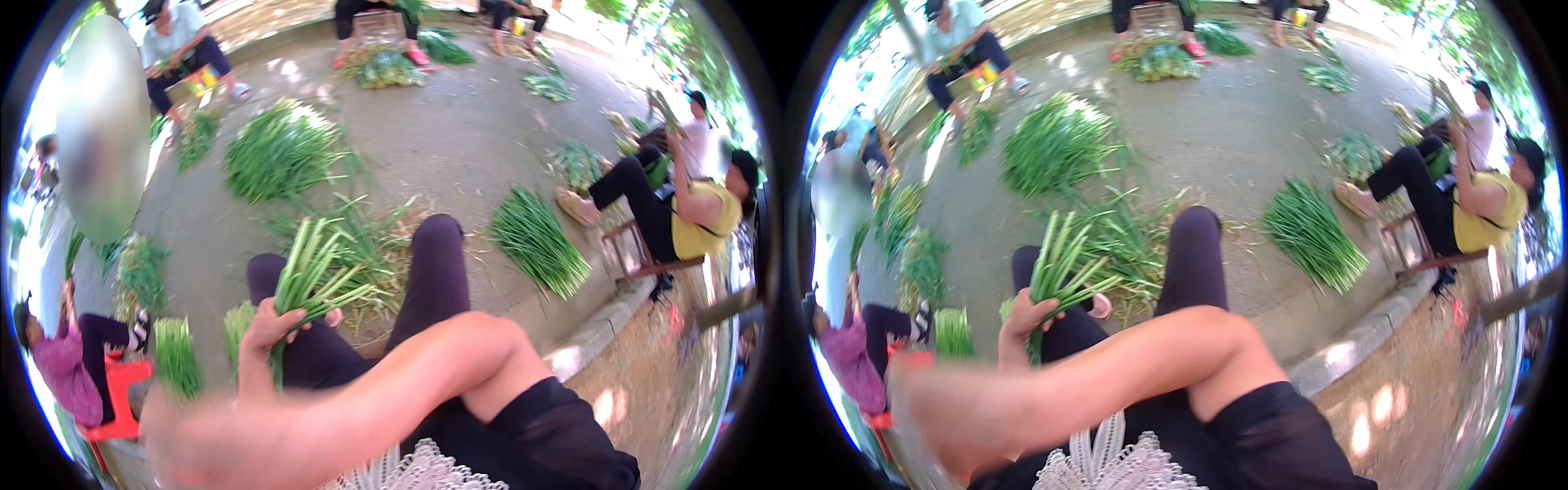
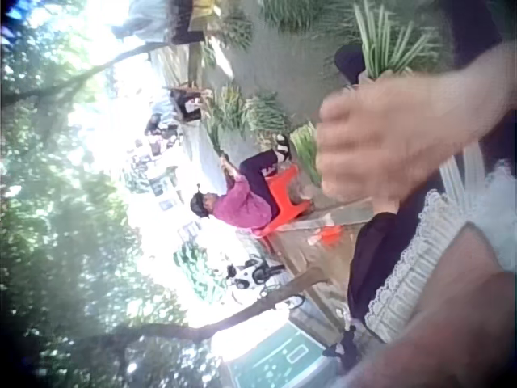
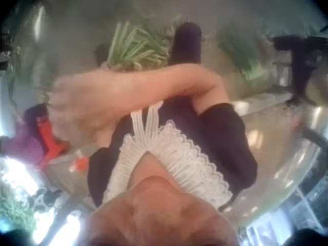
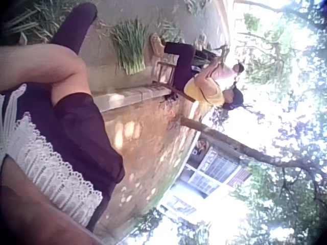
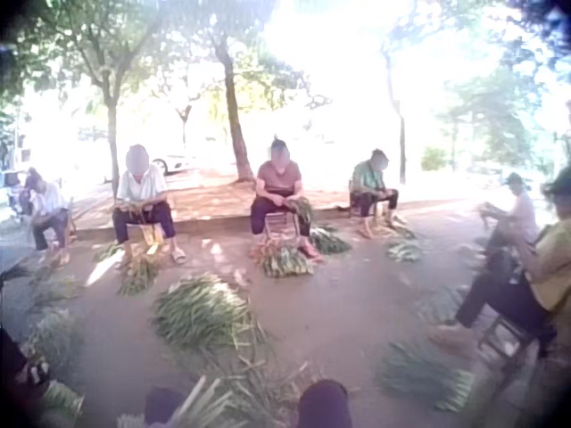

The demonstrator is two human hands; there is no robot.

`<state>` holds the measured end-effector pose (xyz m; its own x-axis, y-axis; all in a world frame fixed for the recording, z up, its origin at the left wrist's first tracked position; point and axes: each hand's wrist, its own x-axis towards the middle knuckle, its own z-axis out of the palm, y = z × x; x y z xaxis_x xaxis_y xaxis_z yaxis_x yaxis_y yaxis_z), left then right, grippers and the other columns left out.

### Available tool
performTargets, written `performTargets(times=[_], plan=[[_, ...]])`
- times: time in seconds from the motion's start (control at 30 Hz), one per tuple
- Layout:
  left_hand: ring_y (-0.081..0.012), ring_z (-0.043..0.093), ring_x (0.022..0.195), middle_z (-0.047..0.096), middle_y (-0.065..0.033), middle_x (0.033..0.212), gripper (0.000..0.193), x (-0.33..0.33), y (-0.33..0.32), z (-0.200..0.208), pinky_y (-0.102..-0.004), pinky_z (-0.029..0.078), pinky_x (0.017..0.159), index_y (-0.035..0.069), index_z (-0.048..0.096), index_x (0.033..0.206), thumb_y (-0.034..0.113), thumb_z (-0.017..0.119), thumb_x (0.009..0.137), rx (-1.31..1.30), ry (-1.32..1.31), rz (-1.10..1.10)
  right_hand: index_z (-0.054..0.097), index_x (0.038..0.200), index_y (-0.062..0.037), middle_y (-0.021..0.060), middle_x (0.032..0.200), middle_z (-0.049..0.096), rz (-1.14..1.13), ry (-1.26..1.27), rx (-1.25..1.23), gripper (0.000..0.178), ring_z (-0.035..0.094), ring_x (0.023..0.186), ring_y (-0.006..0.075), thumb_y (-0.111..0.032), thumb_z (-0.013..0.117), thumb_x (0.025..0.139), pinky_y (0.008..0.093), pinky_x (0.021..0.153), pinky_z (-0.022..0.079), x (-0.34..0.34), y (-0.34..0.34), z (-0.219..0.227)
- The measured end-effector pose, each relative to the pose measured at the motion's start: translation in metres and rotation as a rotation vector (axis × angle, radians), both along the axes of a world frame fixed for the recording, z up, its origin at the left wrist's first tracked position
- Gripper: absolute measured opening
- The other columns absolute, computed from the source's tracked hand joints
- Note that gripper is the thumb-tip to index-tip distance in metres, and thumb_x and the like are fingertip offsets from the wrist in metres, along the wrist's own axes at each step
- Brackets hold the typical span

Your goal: The person strips individual leaves or outer layers from a bunch of green stalks and gathers the processed stalks into a bundle held in one hand.

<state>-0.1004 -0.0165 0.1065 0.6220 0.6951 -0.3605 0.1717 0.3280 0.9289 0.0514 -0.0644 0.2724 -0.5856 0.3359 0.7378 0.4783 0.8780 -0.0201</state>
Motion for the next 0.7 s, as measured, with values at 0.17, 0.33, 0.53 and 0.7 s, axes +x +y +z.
performTargets(times=[0.17, 0.33, 0.53, 0.7], plan=[[-0.0093, 0.049, 0.040, 0.062, -0.0111, 0.065, 0.021, -0.009, 0.014, -0.022, -0.0202, 0.038, 0.036, -0.004, 0.060, 0.090, 0.013, 0.063, 0.078, -0.006, 0.139, 0.018, 0.058, 0.094, -0.0072, 0.0077, 0.091, 0.059, 0.133, -0.042, 0.100, 0.024, 0.057, 0.086, 0.0237, -0.013, 0.060, 0.071, 0.0336, 0.073, 0.046, -0.013, -0.020, 0.017], [-0.0087, 0.050, 0.044, 0.062, -0.0108, 0.068, 0.022, -0.010, 0.014, -0.023, -0.0200, 0.039, 0.038, -0.004, 0.060, 0.090, 0.014, 0.066, 0.078, -0.013, 0.102, 0.020, 0.057, 0.091, -0.0070, 0.0062, 0.088, 0.056, 0.132, -0.057, 0.109, 0.023, 0.055, 0.085, 0.0220, -0.014, 0.060, 0.069, 0.0324, 0.072, 0.044, -0.013, -0.024, 0.018], [-0.0078, 0.049, 0.043, 0.063, -0.0101, 0.068, 0.023, -0.013, 0.017, -0.026, -0.0199, 0.039, 0.038, -0.003, 0.061, 0.089, 0.016, 0.067, 0.077, -0.017, 0.077, -0.001, 0.055, 0.086, -0.0067, 0.0044, 0.083, 0.054, 0.140, -0.057, 0.086, 0.023, 0.053, 0.085, 0.0200, -0.016, 0.060, 0.066, 0.0309, 0.071, 0.042, -0.009, -0.026, 0.015], [-0.0077, 0.049, 0.043, 0.063, -0.0074, 0.067, 0.014, -0.017, 0.012, -0.023, -0.0204, 0.039, 0.039, 0.001, 0.061, 0.084, 0.015, 0.062, 0.080, 0.002, 0.052, 0.026, 0.053, 0.083, -0.0065, 0.0030, 0.080, 0.051, -0.004, -0.084, 0.056, 0.023, 0.052, 0.084, 0.0183, -0.017, 0.060, 0.063, 0.0297, 0.071, 0.040, 0.015, -0.012, 0.010]])
